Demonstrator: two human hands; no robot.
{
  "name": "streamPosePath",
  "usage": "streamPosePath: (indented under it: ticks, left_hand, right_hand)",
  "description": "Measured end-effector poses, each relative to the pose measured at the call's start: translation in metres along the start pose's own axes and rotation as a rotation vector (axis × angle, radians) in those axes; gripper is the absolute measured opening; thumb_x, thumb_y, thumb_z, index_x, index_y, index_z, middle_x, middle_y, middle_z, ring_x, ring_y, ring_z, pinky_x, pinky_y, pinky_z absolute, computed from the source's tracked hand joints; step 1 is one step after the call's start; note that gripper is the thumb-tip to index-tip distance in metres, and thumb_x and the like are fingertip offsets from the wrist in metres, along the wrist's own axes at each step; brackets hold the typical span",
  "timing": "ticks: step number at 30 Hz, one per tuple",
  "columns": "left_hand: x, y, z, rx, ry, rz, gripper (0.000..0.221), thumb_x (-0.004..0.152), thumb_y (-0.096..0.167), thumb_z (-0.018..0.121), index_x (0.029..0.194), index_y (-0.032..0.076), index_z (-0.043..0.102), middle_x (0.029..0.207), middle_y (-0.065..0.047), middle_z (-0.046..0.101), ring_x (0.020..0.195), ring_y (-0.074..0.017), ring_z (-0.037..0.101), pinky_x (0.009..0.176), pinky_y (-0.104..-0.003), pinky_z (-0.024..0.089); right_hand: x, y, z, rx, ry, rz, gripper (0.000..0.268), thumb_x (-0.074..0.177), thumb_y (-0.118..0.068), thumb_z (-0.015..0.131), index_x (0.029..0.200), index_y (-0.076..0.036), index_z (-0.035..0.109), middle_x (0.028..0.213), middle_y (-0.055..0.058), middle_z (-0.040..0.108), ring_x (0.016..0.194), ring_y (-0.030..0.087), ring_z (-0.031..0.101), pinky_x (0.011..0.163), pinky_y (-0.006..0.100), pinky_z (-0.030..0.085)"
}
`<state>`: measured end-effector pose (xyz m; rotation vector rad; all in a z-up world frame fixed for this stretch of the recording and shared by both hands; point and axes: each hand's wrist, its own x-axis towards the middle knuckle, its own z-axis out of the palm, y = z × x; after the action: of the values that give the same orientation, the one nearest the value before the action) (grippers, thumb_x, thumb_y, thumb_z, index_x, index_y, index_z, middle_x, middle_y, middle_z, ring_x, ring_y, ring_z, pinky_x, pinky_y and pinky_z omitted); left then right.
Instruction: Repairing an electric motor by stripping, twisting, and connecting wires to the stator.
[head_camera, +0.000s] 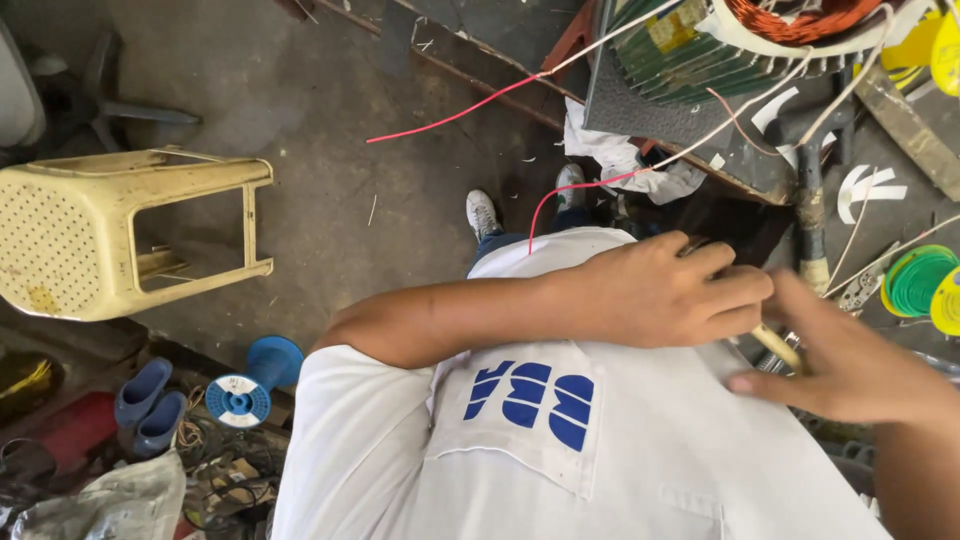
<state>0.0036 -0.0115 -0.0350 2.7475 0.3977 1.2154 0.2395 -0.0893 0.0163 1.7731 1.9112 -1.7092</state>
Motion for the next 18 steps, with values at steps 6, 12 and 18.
streamPosePath:
  ticks: [6,12,18]
  left_hand:
    - [0.003,-0.021,-0.038,0.007,-0.075,-0.132,0.013,0.095,0.026,0.07,0.102,0.017,0.065,0.111,-0.003,0.059,0.109,-0.0224,0.06,0.11,-0.054,0.04]
    - [-0.043,-0.061,-0.021,-0.534,-0.014,-0.772,0.035,0.105,0.035,0.041,0.117,0.007,0.058,0.115,-0.01,0.065,0.103,-0.0284,0.065,0.09,-0.04,0.049]
    - [-0.032,-0.051,-0.025,-0.68,0.159,-0.772,0.017,0.104,0.015,0.049,0.103,0.004,0.062,0.092,-0.007,0.062,0.078,-0.0202,0.058,0.076,-0.032,0.047]
  right_hand:
    - [0.031,0.041,0.033,-0.054,0.255,-0.135,0.013,0.085,-0.015,0.071,0.096,-0.012,0.068,0.077,-0.004,0.063,0.071,0.009,0.053,0.066,0.028,0.045]
    - [0.083,0.049,0.044,-0.255,0.718,-0.541,0.022,0.085,0.008,0.06,0.071,0.004,0.044,0.091,0.022,0.05,0.074,0.033,0.049,0.063,0.039,0.038]
    - [0.116,0.033,0.031,-0.451,0.727,-0.634,0.019,0.092,0.006,0.057,0.085,0.01,0.04,0.11,0.033,0.048,0.094,0.046,0.049,0.077,0.051,0.043]
